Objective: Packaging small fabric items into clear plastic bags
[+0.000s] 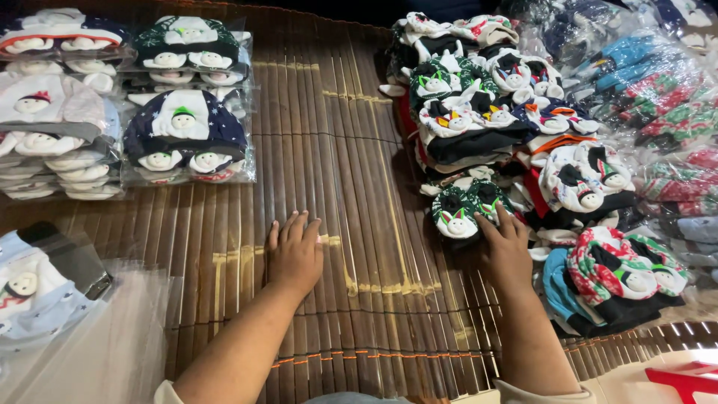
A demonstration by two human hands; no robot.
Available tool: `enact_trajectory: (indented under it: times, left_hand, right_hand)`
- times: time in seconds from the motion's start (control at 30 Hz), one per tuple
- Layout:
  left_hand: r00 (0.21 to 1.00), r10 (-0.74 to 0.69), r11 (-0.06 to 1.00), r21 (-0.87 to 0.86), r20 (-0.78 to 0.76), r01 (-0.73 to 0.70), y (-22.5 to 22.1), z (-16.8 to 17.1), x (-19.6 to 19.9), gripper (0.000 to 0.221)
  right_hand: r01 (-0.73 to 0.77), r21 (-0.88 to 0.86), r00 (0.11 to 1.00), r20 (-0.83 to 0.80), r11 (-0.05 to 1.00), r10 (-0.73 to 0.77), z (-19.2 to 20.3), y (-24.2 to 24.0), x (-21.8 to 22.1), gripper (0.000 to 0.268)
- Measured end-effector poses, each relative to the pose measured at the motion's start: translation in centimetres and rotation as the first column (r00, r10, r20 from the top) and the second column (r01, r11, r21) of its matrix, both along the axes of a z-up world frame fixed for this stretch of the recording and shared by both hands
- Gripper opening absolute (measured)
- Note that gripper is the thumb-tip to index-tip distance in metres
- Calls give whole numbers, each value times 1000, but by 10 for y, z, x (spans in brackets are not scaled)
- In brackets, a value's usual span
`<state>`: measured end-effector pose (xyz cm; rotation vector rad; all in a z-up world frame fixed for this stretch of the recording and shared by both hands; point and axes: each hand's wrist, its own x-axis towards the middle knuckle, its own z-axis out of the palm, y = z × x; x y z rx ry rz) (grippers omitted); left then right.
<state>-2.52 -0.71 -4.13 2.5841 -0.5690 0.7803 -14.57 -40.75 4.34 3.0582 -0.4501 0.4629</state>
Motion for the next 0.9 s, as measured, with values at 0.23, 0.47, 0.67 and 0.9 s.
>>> enact_trajectory:
  times: [0.23, 0.47, 0.67, 0.9]
  left_hand:
    - [1000, 6, 1000, 4, 15, -6, -1, 1, -1, 41]
    - [997, -11, 1000, -12, -80, 10, 0, 10, -4, 40]
    - [995, -15, 1000, -4, -98, 15, 0, 12, -4, 40]
    - [999, -9, 1000, 14, -39, 9, -2, 6, -2, 43]
  right_hand:
    - [25, 146, 980, -201, 989, 5, 14, -31, 22, 64]
    - [-53, 194, 960, -262, 979, 104, 47, -40, 43, 52]
    - [-49, 146, 976, -202, 988, 78, 52, -37, 60, 34]
    - [130, -4, 986, -104, 992, -129, 94, 31, 66, 34]
